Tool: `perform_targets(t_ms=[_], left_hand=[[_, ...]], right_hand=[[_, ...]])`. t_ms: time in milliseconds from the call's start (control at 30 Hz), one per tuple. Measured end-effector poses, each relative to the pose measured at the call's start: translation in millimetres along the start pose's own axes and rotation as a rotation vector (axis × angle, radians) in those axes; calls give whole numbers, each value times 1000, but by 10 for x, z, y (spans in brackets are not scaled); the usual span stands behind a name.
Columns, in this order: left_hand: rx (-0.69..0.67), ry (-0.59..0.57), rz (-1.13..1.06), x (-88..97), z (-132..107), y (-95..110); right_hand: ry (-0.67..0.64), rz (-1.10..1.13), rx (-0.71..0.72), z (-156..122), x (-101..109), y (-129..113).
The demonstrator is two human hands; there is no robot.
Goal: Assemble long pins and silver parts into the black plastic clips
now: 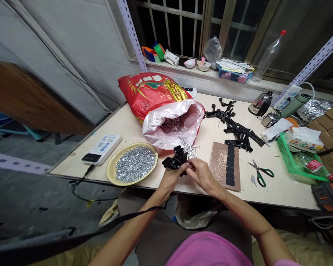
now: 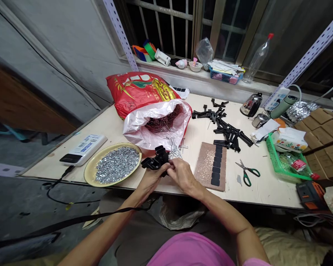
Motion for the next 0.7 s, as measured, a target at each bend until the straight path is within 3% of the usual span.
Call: perform_targets(t_ms=[67, 133, 200, 333, 433, 533, 700], left_hand=[[81, -125, 0, 15, -2, 7], [94, -172, 7, 42, 2, 2], [10, -127, 68, 85, 27, -10], [-243, 11, 324, 151, 109, -14], [-362, 51, 415, 137, 145, 21], [-401, 50, 463, 78, 147, 53], [-419, 18, 451, 2, 158, 57]], right_hand=[[-43, -73, 108, -36, 9, 16], [-107, -86, 190, -67, 35, 19], [-104, -48, 231, -80, 113, -3], [143, 135, 228, -65, 352, -138], [251, 235, 302, -56, 418, -263], [259, 178, 400, -47, 367, -297], [202, -49, 372, 1, 284, -179]])
Point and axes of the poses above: each hand's wrist, its own z-axis towards the middle knuckle, its own x-axis out of the back of the hand, y = z × x, the point moved 2 cm from there along z, towards the middle knuckle, and after that the axes turned 12 degrees about z, right-handed, at the moved point
